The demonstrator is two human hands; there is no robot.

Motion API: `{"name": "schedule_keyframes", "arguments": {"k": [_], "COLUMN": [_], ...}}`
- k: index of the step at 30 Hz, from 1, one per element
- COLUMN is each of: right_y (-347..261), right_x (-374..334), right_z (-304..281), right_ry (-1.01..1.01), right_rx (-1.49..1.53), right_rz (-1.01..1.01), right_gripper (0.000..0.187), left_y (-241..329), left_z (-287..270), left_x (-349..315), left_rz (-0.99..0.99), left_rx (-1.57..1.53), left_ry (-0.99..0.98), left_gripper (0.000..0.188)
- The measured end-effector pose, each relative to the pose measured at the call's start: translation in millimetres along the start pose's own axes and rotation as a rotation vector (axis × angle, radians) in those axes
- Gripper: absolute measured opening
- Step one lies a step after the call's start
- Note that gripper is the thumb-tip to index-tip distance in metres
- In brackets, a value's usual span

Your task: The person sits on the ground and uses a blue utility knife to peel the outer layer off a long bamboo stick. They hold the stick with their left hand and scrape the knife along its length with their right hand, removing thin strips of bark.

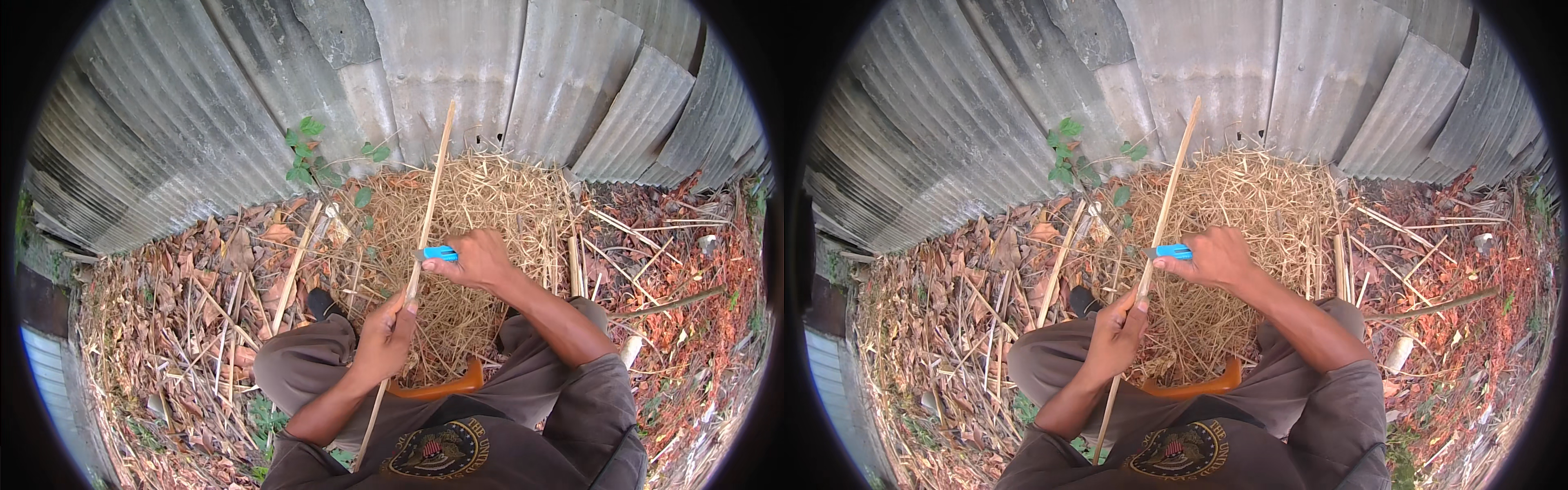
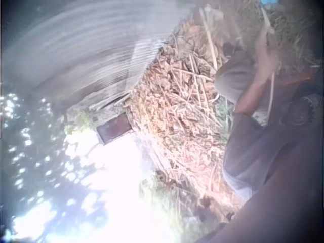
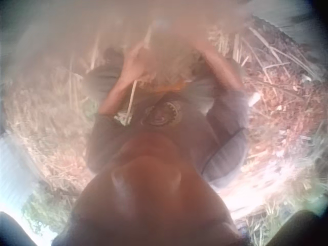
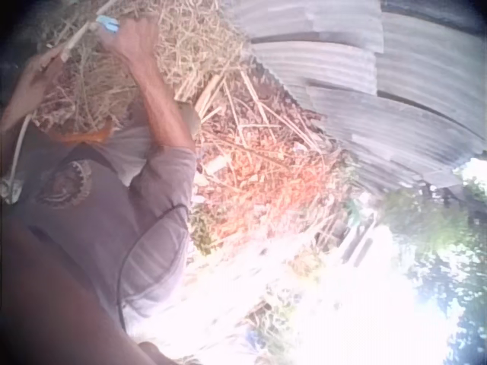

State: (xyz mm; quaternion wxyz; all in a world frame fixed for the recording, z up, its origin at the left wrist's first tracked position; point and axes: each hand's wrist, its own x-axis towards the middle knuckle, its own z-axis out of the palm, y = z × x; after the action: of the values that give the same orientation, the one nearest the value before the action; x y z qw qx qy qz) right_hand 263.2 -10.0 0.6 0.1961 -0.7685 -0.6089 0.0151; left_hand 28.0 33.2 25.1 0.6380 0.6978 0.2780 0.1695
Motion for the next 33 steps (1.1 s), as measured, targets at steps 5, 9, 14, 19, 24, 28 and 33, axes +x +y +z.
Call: {"name": "schedule_keyframes", "arguments": {"k": [5,9,14,19,24,28,33], "right_y": [28,76,-2,4,42,14,18], "right_x": [10,35,-8,-1,27,0,-8], "right_z": [-3,-24,1,5,-6,8,-11], "right_ry": [0.132,0.131,0.069,0.171,0.126,0.055,-0.051], "right_rx": [-0.069,0.004,0.05,-0.023,0.019,0.028,-0.027], "right_rz": [-0.019,0.361,-0.084,-0.239,0.271,0.104,-0.105], "right_gripper": [0.078,0.081,0.075,0.073,0.08,0.08,0.076], "left_y": [-3,-3,-1,-5,0,4,-1], "left_z": [12,20,6,8,14,13,13], "left_x": [0,-12,-3,-1,-3,-10,-10], "left_rz": [0.019,0.045,-0.008,0.056,0.026,-0.041,0.042], "left_rx": [0.019,-0.031,-0.014,0.079,0.014,-0.025,0.105], "left_ry": [-0.03,-0.126,0.0,0.026,-0.051,-0.113,-0.002], "left_gripper": [0.035,0.034,0.032,0.03,0.031,0.032,0.028]}}
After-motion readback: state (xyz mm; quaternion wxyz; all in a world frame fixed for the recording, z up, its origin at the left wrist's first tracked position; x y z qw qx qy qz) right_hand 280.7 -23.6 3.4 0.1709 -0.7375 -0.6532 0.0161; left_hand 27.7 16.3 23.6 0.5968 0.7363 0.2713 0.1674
